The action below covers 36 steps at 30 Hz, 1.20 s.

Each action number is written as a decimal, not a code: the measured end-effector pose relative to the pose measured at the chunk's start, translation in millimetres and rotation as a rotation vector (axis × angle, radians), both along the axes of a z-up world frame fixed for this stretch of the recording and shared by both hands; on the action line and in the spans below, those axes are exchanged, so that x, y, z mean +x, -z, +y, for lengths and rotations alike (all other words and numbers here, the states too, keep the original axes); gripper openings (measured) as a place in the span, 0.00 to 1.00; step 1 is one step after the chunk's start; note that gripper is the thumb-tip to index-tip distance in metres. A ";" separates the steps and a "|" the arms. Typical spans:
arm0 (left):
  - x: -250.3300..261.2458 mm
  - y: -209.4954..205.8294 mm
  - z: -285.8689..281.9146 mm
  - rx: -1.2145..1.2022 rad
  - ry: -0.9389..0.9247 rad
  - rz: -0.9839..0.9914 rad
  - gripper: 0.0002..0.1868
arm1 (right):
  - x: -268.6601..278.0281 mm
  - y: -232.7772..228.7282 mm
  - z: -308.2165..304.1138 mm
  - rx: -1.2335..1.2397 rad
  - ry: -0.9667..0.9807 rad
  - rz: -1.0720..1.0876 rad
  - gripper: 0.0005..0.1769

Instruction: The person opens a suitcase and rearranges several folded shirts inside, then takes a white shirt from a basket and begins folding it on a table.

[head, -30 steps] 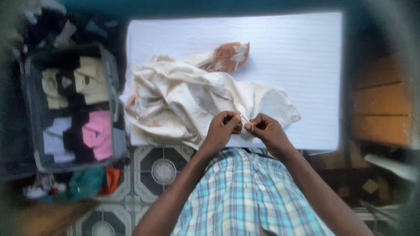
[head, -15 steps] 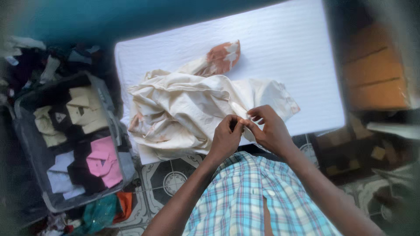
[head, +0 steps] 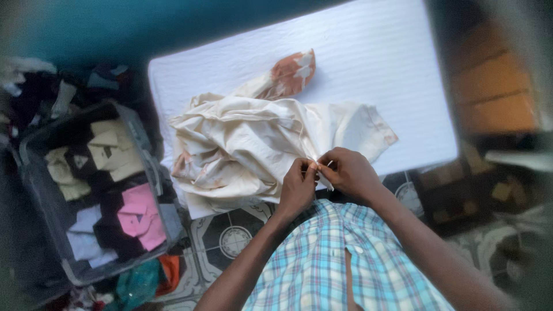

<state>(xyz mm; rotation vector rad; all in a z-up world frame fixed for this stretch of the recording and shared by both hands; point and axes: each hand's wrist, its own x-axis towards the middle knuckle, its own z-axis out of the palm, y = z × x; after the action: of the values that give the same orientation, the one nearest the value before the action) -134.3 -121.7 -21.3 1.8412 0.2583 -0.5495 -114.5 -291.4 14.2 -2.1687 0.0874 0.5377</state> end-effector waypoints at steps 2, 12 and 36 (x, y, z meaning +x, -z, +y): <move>1.4 4.0 -4.0 0.047 0.010 0.080 0.14 | 9.5 12.2 -11.4 0.105 0.055 0.132 0.13; 13.6 -12.5 -29.7 -0.212 -0.256 0.236 0.17 | 13.5 47.7 -47.3 0.464 0.193 0.277 0.10; 11.1 10.2 -43.3 -0.331 -0.252 0.112 0.14 | 27.0 15.7 -57.8 0.288 -0.134 -0.048 0.17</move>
<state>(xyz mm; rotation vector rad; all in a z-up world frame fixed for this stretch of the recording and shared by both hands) -123.3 -165.0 -31.4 1.4352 0.4411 -0.4871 -87.5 -349.2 -1.5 -1.9124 -0.1549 0.5382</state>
